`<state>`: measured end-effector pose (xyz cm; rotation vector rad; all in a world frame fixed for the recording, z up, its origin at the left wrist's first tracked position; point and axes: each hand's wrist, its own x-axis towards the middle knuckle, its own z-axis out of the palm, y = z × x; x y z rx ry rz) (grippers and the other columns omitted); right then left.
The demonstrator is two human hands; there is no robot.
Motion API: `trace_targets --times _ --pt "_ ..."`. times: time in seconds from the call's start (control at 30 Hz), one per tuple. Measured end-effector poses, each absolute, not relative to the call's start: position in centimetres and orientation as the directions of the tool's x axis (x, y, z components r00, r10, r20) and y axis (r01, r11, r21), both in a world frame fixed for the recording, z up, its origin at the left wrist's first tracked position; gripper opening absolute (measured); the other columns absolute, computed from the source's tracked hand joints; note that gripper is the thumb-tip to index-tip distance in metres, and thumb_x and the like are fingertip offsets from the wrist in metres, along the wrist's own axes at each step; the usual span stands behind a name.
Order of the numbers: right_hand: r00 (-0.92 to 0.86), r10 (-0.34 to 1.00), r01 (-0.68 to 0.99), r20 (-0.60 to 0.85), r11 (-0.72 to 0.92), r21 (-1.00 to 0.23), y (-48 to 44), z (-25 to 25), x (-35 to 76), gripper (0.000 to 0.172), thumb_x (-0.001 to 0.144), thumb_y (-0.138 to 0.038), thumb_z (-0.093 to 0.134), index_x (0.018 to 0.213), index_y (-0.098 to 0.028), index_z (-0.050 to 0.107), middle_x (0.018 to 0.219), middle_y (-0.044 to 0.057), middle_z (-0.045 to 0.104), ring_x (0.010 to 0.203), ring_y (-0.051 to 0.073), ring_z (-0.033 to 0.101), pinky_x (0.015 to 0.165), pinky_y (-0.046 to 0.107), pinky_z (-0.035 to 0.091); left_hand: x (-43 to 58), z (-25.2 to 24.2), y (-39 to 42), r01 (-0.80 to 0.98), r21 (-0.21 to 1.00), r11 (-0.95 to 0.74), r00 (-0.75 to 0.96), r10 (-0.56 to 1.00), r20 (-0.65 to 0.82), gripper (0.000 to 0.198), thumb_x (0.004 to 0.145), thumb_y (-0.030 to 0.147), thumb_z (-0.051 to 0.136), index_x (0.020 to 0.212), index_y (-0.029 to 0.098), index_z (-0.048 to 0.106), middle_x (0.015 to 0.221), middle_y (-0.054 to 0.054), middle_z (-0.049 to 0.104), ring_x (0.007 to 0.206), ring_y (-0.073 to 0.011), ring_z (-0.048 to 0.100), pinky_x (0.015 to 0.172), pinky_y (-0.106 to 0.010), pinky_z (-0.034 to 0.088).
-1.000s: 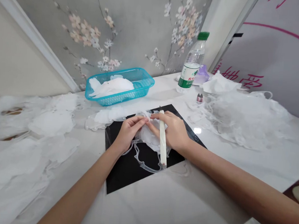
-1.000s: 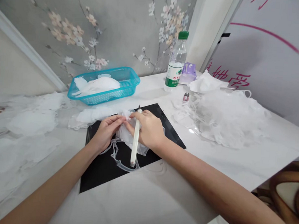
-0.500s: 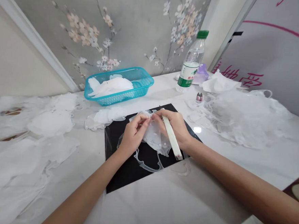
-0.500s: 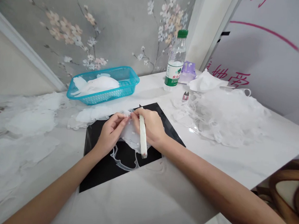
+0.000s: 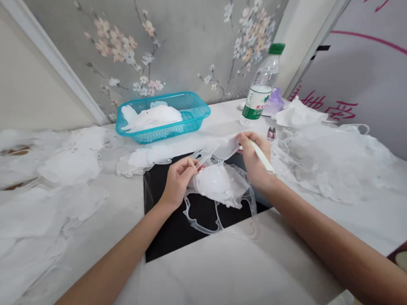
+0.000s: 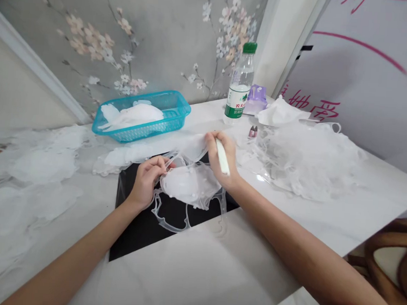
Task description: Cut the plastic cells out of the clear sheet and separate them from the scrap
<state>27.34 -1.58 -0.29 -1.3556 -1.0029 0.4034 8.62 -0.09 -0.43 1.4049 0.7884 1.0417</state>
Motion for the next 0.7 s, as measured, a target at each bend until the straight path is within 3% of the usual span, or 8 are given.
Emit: trace_targets --times 0.1,0.27,0.43,0.57,0.7 --pt "0.391 0.833 0.360 0.392 0.253 -0.898 -2.6 0.8 26.2 0.023 0.084 -0.036 0.051 0.069 -0.019 0.054 0.058 -0.003 0.047 0.057 0.012 0.044 0.057 0.025 0.039 8.6 -0.7 0.1 -0.099 0.991 -0.092 0.364 0.924 0.122 0.023 0.076 0.028 0.056 0.056 0.018 0.049 0.070 -0.001 0.061 0.071 -0.0154 0.055 0.067 -0.025 0.042" --pt "0.172 0.919 0.303 0.356 0.295 -0.906 -3.7 2.0 25.0 0.024 0.086 -0.034 0.049 0.068 -0.018 0.051 0.077 0.002 0.065 0.061 0.012 0.048 0.060 0.025 0.039 9.1 -0.6 0.3 -0.082 0.995 -0.052 0.275 0.959 0.072 0.027 0.077 0.044 0.062 0.083 0.018 0.061 0.079 0.000 0.063 0.069 -0.0126 0.056 0.065 -0.023 0.042" --pt "0.051 0.953 0.293 0.298 0.271 -0.917 -3.8 2.2 24.8 0.029 0.087 -0.037 0.048 0.069 -0.017 0.058 0.077 0.003 0.067 0.069 0.014 0.057 0.065 0.026 0.043 9.2 -0.7 0.3 -0.027 0.988 -0.151 0.352 0.924 0.150 0.019 0.076 0.035 0.067 0.072 0.018 0.059 0.066 0.003 0.055 0.064 -0.0107 0.050 0.062 -0.021 0.039" --pt "-0.002 0.941 0.386 0.338 0.312 -0.868 -3.8 1.9 24.4 0.029 0.077 -0.043 0.065 0.088 -0.017 0.065 0.089 0.005 0.069 0.081 0.018 0.063 0.072 0.028 0.046 9.1 -0.5 0.1 -0.064 0.972 -0.224 0.376 0.897 0.231 0.013 0.082 0.030 0.060 0.075 0.020 0.057 0.066 0.004 0.054 0.065 -0.0103 0.048 0.063 -0.021 0.037" --pt "0.010 0.936 0.543 0.352 0.291 -0.788 -3.7 1.3 24.3 0.027 0.087 -0.043 0.052 0.087 -0.020 0.068 0.079 0.002 0.067 0.073 0.016 0.061 0.067 0.027 0.043 9.1 -0.2 -0.2 -0.007 0.974 -0.226 0.389 0.897 0.210 0.017 0.080 0.026 0.057 0.067 0.018 0.051 0.064 0.004 0.049 0.064 -0.0102 0.046 0.062 -0.021 0.035"
